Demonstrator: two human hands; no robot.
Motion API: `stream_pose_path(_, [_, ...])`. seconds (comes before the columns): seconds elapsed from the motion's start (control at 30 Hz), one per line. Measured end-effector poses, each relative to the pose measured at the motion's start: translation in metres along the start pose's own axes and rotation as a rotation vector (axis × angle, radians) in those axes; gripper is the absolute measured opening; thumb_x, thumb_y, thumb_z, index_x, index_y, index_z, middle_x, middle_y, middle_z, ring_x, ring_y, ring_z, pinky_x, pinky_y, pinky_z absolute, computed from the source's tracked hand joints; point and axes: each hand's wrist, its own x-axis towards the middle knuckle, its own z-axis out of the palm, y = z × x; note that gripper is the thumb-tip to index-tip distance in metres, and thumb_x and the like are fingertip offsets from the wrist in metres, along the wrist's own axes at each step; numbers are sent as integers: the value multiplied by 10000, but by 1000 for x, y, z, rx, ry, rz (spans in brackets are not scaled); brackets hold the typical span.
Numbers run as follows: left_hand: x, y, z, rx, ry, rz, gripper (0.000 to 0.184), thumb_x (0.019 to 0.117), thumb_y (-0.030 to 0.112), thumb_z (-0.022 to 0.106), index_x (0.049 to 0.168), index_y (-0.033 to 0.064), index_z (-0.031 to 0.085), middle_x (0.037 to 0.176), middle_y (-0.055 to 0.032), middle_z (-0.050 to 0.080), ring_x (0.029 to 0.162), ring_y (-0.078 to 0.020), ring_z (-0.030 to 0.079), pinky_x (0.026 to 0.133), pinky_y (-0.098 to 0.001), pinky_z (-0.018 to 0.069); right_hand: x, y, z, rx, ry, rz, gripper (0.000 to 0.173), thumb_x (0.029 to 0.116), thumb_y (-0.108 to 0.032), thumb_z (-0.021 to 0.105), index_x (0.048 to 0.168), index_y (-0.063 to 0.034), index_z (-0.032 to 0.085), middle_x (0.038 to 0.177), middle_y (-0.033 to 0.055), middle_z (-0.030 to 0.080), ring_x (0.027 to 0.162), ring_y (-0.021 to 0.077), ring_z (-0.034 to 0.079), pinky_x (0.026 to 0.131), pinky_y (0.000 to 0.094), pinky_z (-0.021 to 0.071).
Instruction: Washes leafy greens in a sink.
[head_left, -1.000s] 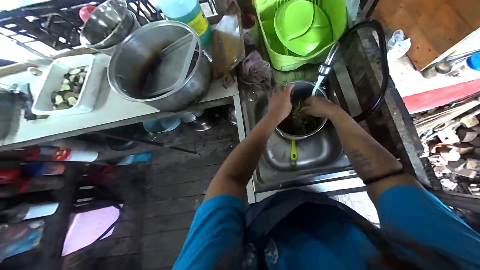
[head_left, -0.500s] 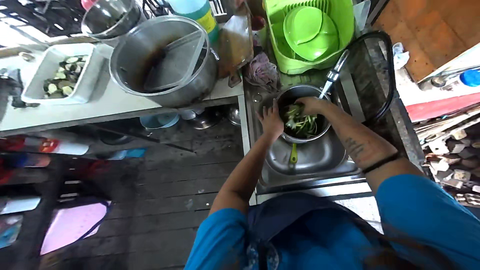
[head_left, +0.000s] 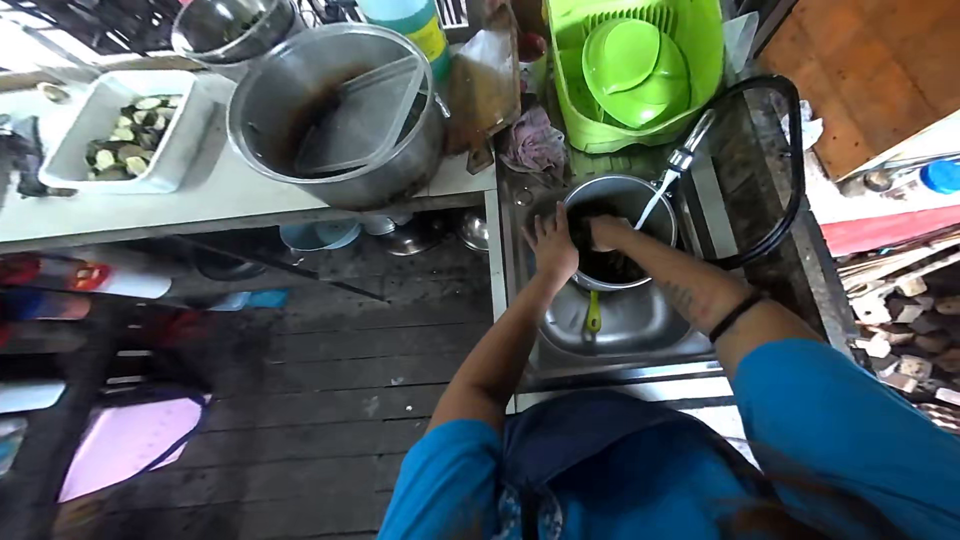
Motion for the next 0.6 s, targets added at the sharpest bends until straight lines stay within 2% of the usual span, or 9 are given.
stream_pose_path(0.07, [1,-1,0,2,3,8,867,960,41,576,1665,157,86,1637,-182,348,1561,-427,164,1210,-706,-20,43,21,-11,222,-582,298,488,969,-201,691,1403,-11,574,1278,291,639,1217,482,595,1028,698,429])
stream_pose_path(0.1, [1,-1,0,-3,3,10,869,962,47,577,1665,157,79,1639,-182,344,1563,-425,159,1209,-706,-23,61,30,-18,241,-737,407,528,953,-166,723,1437,-47,548,1355,275,602,1287,470,551,1059,696,397])
stream_pose_path(0.13, [1,-1,1,-12,3,13,870,964,50,577,1666,157,73,1642,-182,340,1564,-424,154,1208,-705,-30,68,41,-22,216,-772,462,528,932,-161,743,1423,-71,572,1369,266,600,1301,471,542,1054,715,389])
stream_pose_path(0.27, [2,-3,1,-27,0,15,835,985,59,546,1667,161,76,1642,-189,339,1561,-436,162,1212,-713,-14,62,59,-40,93,-611,553,477,907,-107,736,1368,-74,620,1379,276,586,1316,493,521,1043,737,386])
stream_pose_path(0.37, [1,-2,1,-40,-2,11,819,991,56,528,1667,168,80,1645,-177,337,1562,-425,166,1207,-717,-17,58,31,-55,-27,-598,719,597,946,-113,680,1511,-155,489,1462,252,539,1369,486,484,1052,734,382])
stream_pose_path(0.43, [3,-3,0,-38,-4,9,819,991,58,528,1668,173,80,1645,-171,341,1562,-422,169,1205,-722,-15,59,8,-47,-156,-611,795,699,930,-93,673,1570,-204,414,1442,278,548,1326,530,506,1008,764,395])
stream_pose_path(0.47, [3,-3,0,-35,-6,7,821,991,62,534,1668,175,84,1645,-167,342,1562,-420,171,1207,-720,-11,59,2,-36,-194,-617,797,672,950,-111,656,1570,-202,415,1421,301,551,1299,549,518,986,767,408])
stream_pose_path(0.5, [3,-4,0,-34,-8,6,819,993,65,538,1668,174,87,1647,-167,338,1563,-419,169,1207,-719,-10,58,1,-23,-209,-640,790,603,989,-149,619,1561,-185,430,1427,307,543,1302,547,519,993,751,422])
stream_pose_path(0.6, [0,-4,0,-35,-2,6,849,974,57,561,1667,172,84,1654,-164,324,1565,-416,161,1207,-713,-10,51,20,26,-113,-772,809,565,1023,-165,593,1527,20,419,1510,311,467,1412,488,442,1130,667,362])
